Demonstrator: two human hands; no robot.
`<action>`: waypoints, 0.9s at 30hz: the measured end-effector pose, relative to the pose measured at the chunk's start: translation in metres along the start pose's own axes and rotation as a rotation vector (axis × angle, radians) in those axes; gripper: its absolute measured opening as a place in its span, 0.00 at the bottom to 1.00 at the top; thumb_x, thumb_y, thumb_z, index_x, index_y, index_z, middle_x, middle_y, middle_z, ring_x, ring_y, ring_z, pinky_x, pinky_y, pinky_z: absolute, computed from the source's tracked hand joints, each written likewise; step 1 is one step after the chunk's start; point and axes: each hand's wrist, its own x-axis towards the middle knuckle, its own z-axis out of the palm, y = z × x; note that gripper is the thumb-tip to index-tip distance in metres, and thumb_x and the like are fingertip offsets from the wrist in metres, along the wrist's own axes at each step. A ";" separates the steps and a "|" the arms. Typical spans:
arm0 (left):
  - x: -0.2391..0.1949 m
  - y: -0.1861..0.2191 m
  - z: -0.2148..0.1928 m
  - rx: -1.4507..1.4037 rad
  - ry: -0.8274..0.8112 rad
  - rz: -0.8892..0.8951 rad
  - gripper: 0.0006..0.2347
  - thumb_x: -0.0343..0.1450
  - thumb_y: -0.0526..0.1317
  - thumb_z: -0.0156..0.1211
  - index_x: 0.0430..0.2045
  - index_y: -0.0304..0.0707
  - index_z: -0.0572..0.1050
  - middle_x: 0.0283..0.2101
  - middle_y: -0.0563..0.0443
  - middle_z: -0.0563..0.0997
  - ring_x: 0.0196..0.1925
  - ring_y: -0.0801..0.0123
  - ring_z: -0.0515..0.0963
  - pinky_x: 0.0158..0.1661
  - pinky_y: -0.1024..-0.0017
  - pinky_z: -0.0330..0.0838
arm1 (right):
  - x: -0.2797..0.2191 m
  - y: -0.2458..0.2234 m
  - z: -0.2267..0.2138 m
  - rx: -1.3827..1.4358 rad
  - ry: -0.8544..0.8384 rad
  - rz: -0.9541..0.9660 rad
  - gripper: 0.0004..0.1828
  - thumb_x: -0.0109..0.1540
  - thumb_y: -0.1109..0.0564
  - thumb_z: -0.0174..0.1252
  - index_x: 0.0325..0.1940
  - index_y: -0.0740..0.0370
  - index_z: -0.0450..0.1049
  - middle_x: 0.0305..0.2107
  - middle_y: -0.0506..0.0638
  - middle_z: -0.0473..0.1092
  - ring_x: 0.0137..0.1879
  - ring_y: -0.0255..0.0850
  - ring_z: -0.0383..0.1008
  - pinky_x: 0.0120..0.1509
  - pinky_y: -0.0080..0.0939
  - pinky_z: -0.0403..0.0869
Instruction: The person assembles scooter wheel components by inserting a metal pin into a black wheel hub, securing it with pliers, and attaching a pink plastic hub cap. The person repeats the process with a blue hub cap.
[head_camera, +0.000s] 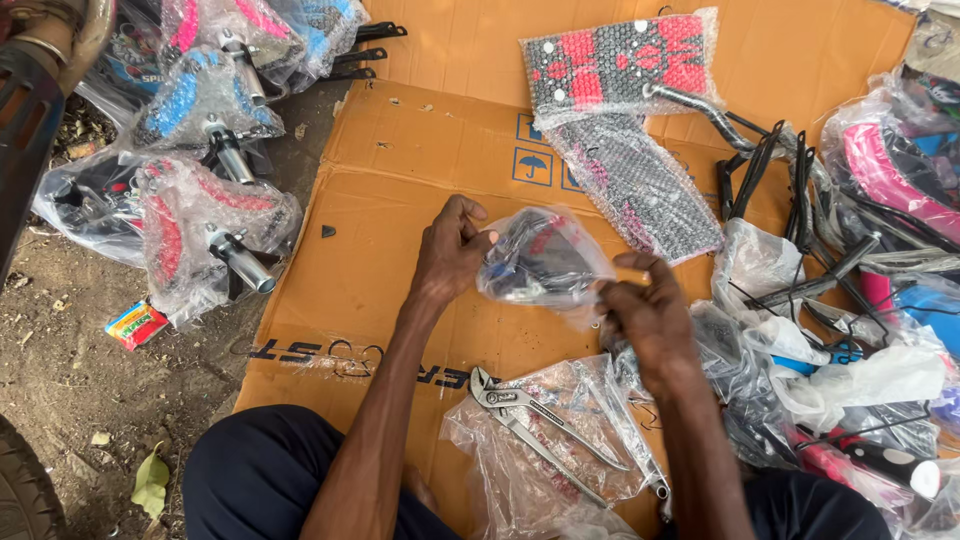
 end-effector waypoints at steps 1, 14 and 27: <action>-0.002 0.014 -0.003 -0.014 -0.018 0.001 0.09 0.67 0.31 0.67 0.35 0.34 0.72 0.20 0.57 0.70 0.22 0.77 0.67 0.26 0.74 0.66 | -0.001 -0.014 -0.005 -0.040 0.009 -0.047 0.18 0.60 0.64 0.59 0.55 0.60 0.70 0.24 0.52 0.74 0.24 0.34 0.66 0.26 0.34 0.66; -0.008 0.098 -0.017 -0.532 0.080 0.152 0.05 0.72 0.34 0.66 0.37 0.36 0.76 0.24 0.62 0.72 0.26 0.83 0.69 0.30 0.81 0.68 | -0.013 -0.082 -0.018 0.087 0.174 -0.346 0.07 0.66 0.60 0.60 0.46 0.64 0.78 0.22 0.45 0.71 0.24 0.30 0.65 0.28 0.30 0.63; -0.045 0.118 -0.023 -0.604 -0.885 -0.032 0.10 0.73 0.39 0.64 0.45 0.36 0.78 0.41 0.52 0.81 0.38 0.78 0.79 0.39 0.77 0.76 | -0.049 0.007 0.036 -0.240 -0.226 -0.224 0.24 0.60 0.67 0.68 0.57 0.63 0.67 0.45 0.54 0.76 0.43 0.42 0.72 0.38 0.41 0.73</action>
